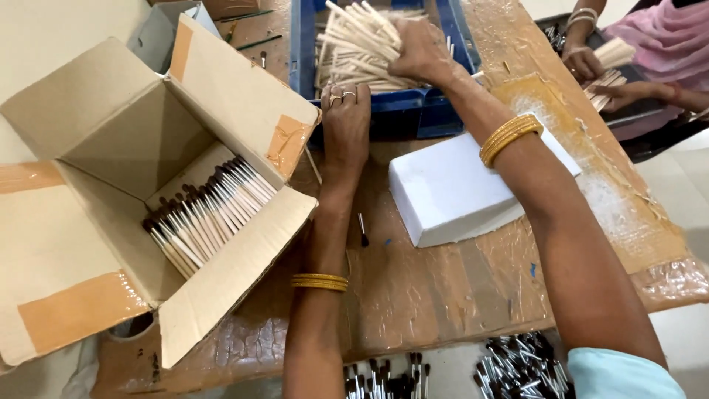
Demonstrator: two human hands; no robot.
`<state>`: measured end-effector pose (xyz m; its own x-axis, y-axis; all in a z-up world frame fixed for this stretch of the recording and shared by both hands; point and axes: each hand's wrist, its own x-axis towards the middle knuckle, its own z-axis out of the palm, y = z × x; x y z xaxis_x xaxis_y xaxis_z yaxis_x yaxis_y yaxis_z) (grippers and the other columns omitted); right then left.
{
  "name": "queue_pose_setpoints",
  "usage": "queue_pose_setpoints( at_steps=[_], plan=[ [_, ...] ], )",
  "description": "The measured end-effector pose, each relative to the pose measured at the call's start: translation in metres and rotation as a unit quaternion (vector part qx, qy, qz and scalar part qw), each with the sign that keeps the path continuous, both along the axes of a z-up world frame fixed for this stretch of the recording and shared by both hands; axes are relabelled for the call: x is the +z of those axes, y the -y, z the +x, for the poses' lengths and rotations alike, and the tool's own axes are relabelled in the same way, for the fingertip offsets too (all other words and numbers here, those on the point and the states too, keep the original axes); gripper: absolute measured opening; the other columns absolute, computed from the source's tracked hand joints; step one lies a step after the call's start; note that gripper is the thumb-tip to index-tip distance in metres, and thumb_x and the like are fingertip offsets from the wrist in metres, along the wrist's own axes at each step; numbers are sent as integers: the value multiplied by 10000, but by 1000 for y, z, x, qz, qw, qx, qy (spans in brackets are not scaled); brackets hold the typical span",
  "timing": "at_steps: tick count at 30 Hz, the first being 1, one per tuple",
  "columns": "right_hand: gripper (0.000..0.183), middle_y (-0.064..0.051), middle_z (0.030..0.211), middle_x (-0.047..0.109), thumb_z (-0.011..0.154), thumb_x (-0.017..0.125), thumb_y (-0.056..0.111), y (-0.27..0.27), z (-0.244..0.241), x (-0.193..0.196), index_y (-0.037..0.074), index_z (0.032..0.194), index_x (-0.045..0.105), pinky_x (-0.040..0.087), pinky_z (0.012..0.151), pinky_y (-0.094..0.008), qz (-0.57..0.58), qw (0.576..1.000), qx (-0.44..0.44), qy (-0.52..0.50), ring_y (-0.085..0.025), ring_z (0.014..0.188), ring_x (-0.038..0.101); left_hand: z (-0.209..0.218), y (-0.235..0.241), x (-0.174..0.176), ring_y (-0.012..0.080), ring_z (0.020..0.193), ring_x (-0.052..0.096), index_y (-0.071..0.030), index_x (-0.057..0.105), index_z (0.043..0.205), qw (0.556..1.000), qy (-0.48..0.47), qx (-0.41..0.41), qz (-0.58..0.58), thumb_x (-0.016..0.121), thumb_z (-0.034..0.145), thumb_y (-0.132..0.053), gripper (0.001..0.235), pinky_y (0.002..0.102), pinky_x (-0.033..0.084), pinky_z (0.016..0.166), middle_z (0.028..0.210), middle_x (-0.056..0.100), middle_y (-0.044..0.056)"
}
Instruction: Bundling and sorting wooden paintbrushes at a manufacturing table.
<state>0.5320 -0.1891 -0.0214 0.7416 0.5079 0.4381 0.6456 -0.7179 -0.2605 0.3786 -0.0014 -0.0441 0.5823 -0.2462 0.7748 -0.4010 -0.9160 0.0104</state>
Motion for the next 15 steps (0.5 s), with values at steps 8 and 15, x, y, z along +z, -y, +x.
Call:
queue_pose_setpoints(
  at_steps=[8, 15],
  plan=[
    [363, -107, 754, 704, 709, 822, 212, 7, 21, -12, 18, 1003, 734, 561, 563, -333, 128, 986, -107, -13, -186, 608, 656, 9, 1, -2, 328, 1036, 646, -60, 603, 1010, 999, 2, 30, 13, 673, 842, -22, 185, 467, 438, 1063, 972, 675, 138],
    [233, -166, 805, 712, 902, 814, 212, 33, 71, -22, -4, 961, 750, 489, 533, -326, 106, 992, -68, 15, -210, 636, 634, 8, 0, 7, 329, 1085, 652, -66, 619, 1052, 998, -49, 47, 19, 756, 825, -121, 271, 462, 446, 1073, 1025, 701, 128]
  ],
)
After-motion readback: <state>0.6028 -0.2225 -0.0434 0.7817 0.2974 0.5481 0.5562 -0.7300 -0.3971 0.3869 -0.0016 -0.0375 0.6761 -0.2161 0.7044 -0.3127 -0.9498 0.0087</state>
